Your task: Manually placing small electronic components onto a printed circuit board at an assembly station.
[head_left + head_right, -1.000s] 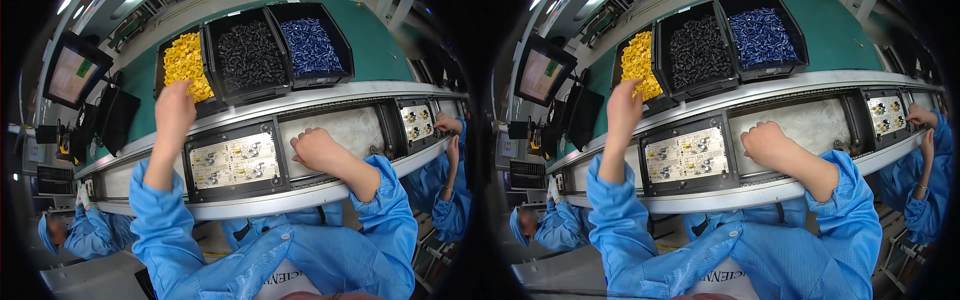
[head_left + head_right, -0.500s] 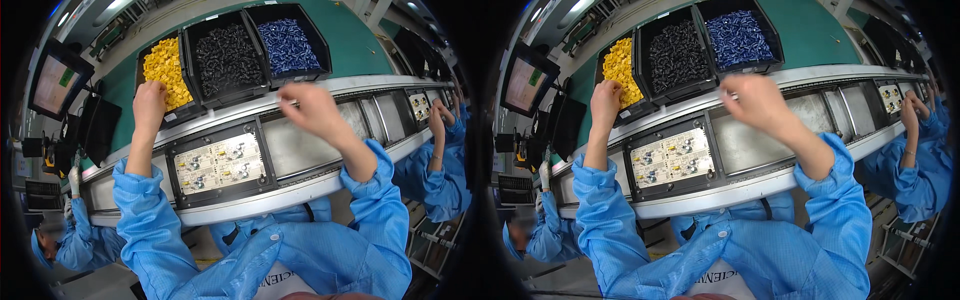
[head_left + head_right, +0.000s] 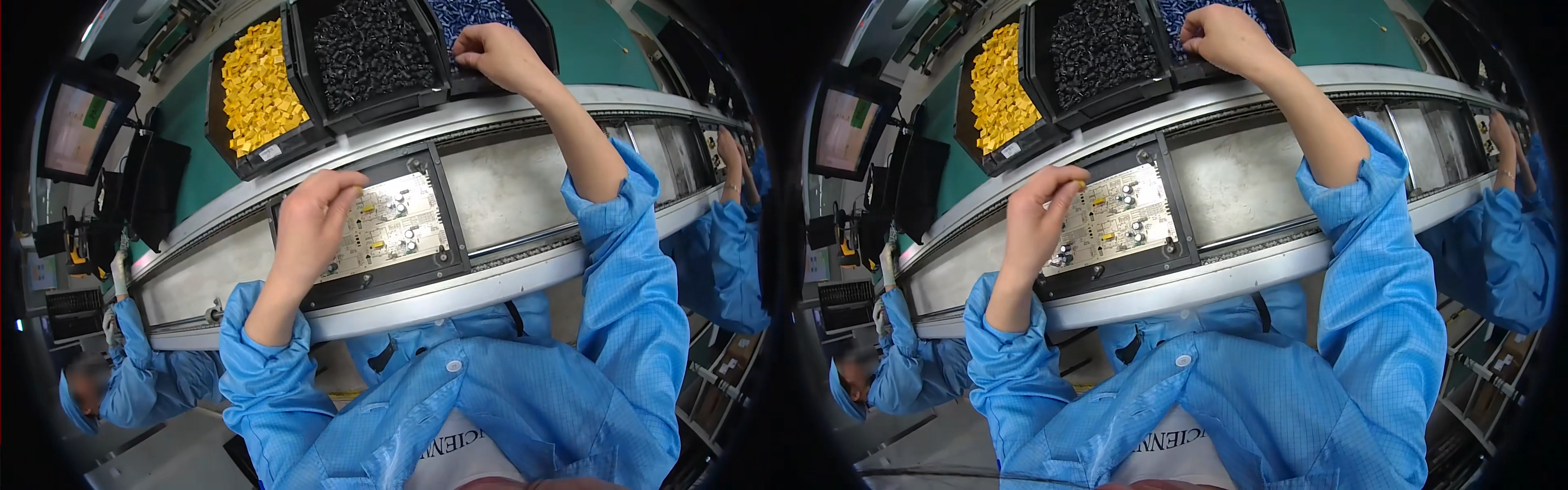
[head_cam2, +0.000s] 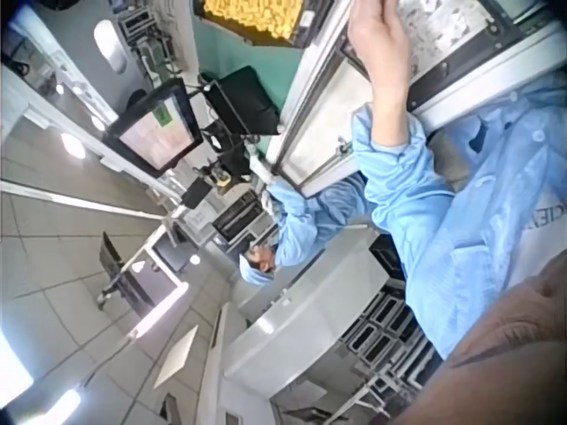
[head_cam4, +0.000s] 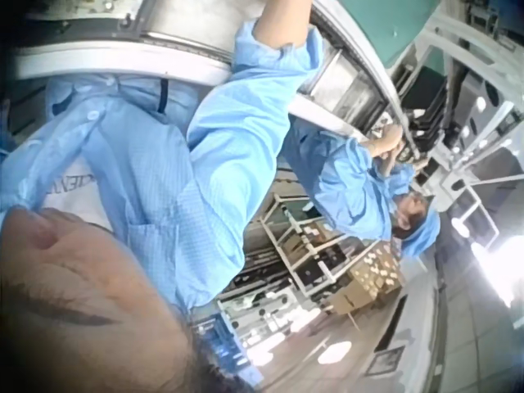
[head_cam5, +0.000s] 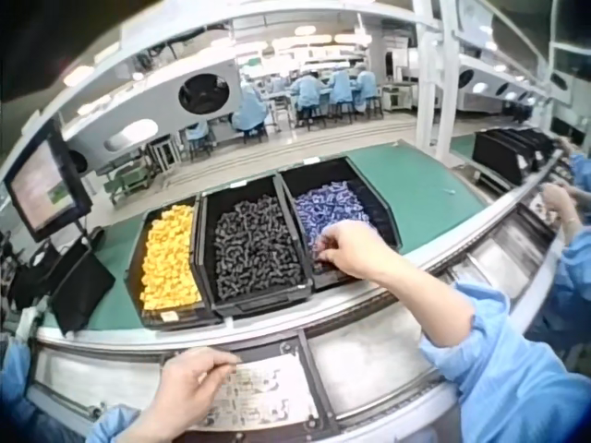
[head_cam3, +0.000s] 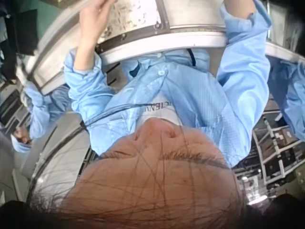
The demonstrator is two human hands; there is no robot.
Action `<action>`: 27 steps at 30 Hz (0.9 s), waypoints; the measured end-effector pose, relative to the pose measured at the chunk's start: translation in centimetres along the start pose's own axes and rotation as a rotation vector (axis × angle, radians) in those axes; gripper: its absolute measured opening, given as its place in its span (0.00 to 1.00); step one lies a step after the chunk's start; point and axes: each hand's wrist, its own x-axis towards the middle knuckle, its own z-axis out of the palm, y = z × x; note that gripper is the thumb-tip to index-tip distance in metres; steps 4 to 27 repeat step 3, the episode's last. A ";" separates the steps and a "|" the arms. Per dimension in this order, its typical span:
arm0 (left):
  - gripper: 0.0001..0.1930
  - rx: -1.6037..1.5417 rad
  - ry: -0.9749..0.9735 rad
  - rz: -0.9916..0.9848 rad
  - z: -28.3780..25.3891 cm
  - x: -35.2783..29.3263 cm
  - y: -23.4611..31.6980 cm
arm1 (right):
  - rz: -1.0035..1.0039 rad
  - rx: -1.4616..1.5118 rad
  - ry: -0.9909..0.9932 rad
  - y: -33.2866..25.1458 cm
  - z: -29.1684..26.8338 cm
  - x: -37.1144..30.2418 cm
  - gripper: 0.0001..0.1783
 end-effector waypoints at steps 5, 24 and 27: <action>0.09 0.123 -0.170 0.045 0.2 -0.4 0.7 | -0.026 -0.048 0.144 -0.6 0.1 -0.9 0.08; 0.09 0.123 -0.170 0.045 0.2 -0.4 0.7 | -0.026 -0.048 0.144 -0.6 0.1 -0.9 0.08; 0.09 0.123 -0.170 0.045 0.2 -0.4 0.7 | -0.026 -0.048 0.144 -0.6 0.1 -0.9 0.08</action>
